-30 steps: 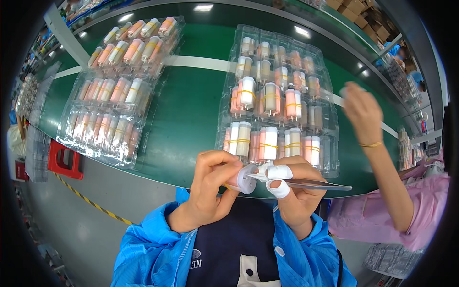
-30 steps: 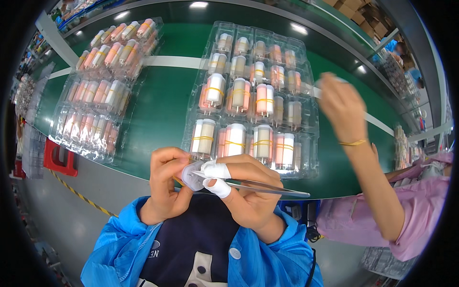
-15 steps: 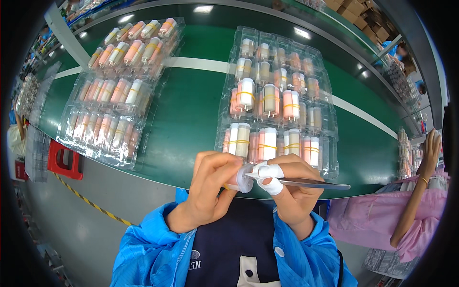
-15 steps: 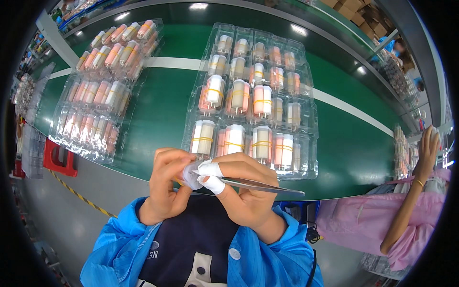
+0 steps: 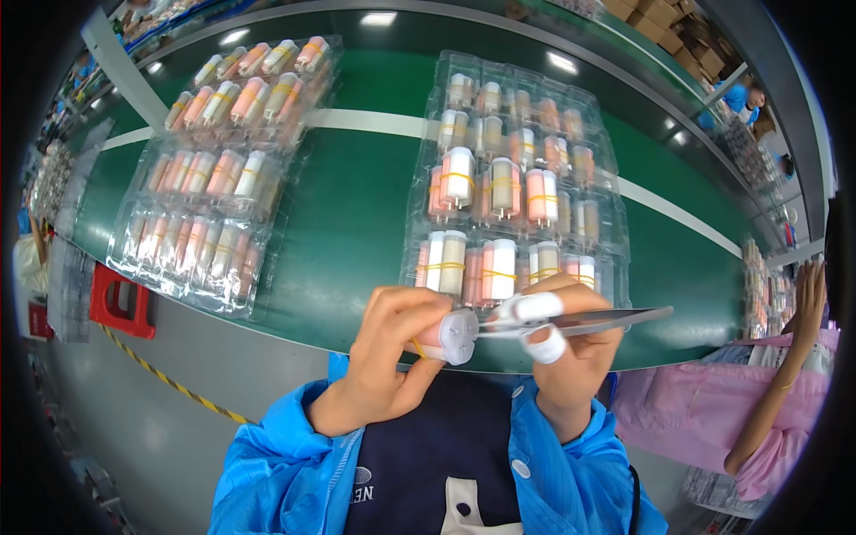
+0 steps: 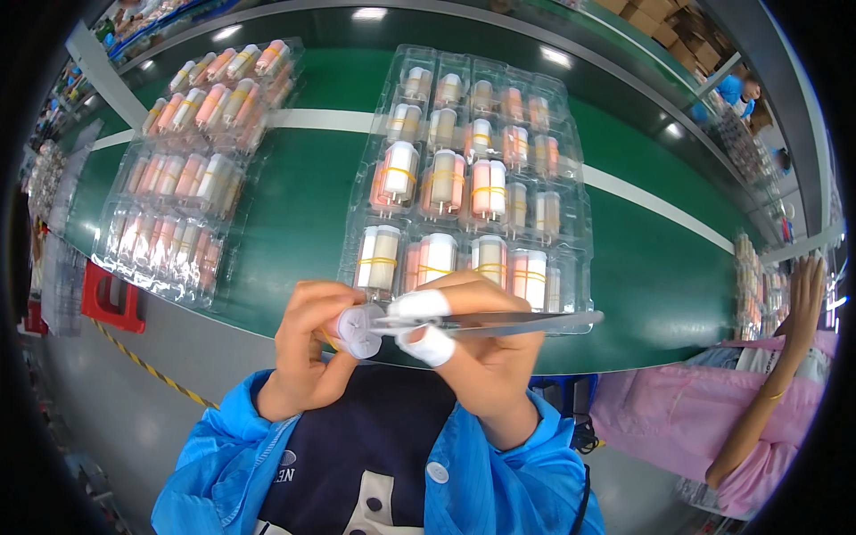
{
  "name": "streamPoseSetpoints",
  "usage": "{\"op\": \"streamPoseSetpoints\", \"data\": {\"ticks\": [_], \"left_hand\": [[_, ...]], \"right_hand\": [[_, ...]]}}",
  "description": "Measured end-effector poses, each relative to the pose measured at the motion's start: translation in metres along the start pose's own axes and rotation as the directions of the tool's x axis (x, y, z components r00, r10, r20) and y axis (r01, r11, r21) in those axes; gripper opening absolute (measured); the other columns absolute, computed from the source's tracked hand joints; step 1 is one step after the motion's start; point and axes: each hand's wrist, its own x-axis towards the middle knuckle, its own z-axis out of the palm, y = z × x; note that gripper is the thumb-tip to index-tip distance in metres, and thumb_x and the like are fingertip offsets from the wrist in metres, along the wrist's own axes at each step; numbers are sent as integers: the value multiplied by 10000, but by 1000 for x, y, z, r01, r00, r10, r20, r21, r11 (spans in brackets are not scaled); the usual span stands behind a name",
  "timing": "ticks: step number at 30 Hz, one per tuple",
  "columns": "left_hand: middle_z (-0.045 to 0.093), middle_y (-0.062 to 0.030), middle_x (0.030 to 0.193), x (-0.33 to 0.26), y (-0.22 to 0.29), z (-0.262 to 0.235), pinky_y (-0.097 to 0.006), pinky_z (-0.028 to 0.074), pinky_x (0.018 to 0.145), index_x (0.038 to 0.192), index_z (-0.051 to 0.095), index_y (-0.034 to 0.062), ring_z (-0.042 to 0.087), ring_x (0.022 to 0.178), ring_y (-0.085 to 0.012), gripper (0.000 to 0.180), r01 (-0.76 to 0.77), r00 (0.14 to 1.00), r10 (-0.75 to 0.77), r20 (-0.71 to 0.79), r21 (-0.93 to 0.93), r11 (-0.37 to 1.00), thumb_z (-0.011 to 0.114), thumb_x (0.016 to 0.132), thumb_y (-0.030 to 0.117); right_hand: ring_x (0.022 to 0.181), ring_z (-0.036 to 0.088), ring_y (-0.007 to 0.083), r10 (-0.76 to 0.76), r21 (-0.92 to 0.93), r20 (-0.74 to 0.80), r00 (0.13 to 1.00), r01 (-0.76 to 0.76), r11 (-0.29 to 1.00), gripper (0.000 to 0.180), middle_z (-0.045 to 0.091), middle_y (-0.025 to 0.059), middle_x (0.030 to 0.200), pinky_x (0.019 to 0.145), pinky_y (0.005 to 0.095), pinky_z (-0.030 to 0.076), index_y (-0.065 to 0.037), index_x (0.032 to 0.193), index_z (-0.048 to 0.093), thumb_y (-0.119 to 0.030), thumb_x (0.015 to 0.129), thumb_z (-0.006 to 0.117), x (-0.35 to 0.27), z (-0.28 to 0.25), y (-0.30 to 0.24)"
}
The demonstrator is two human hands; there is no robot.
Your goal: The person uses tweezers to insert small white components into cylindrical objects held in a plastic tray. They handle the items one at a time, carefully placing the components into the openings of the cylinders.
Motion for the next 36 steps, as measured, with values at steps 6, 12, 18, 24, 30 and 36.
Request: {"op": "streamPoseSetpoints", "data": {"ticks": [6,12,18,24,30,36], "left_hand": [[560,-201,1123,-2,-2,2,-349,491,762,1162,519,-16,564,954,-309,506,6,999,-9,-44,-66,998,678,687,-89],[482,-231,1146,-6,-5,4,-325,487,849,1185,397,-15,548,999,-250,464,11,1000,-14,-19,-134,991,651,799,-44],[546,-234,1111,-6,-8,9,-355,519,785,1151,472,-13,574,986,-312,523,-21,994,4,-109,-157,987,639,668,-124],[556,-231,1092,-5,-7,8,-390,484,813,1139,476,-4,567,957,-327,529,-36,995,24,-102,-115,993,651,652,-115],[561,-224,1088,-5,-9,9,-392,472,809,1138,483,6,563,952,-330,522,-34,995,25,-101,-91,995,655,659,-109],[563,-219,1089,-6,-9,9,-391,465,813,1141,486,12,560,950,-330,515,-34,995,27,-98,-78,996,665,670,-95]], "right_hand": [[832,634,189,-46,-73,-34,998,43,996,172,660,141,913,748,296,508,30,961,657,28,793,694,-2,2,6],[825,637,183,-53,-130,11,999,55,990,187,673,141,909,725,286,501,23,974,665,7,793,710,-5,2,9],[809,641,180,-59,-123,-9,998,57,991,181,679,139,901,702,283,504,24,964,671,8,789,715,-7,4,10],[796,644,176,-41,-161,3,999,41,986,180,684,140,892,692,279,506,28,962,672,15,787,713,-7,3,8],[802,644,179,-62,-145,-12,998,60,988,174,682,138,890,692,280,504,32,960,672,20,790,708,-8,3,13],[803,643,181,-65,-128,-18,998,62,990,171,679,137,892,698,281,503,32,961,671,22,794,704,-10,3,14]]}}
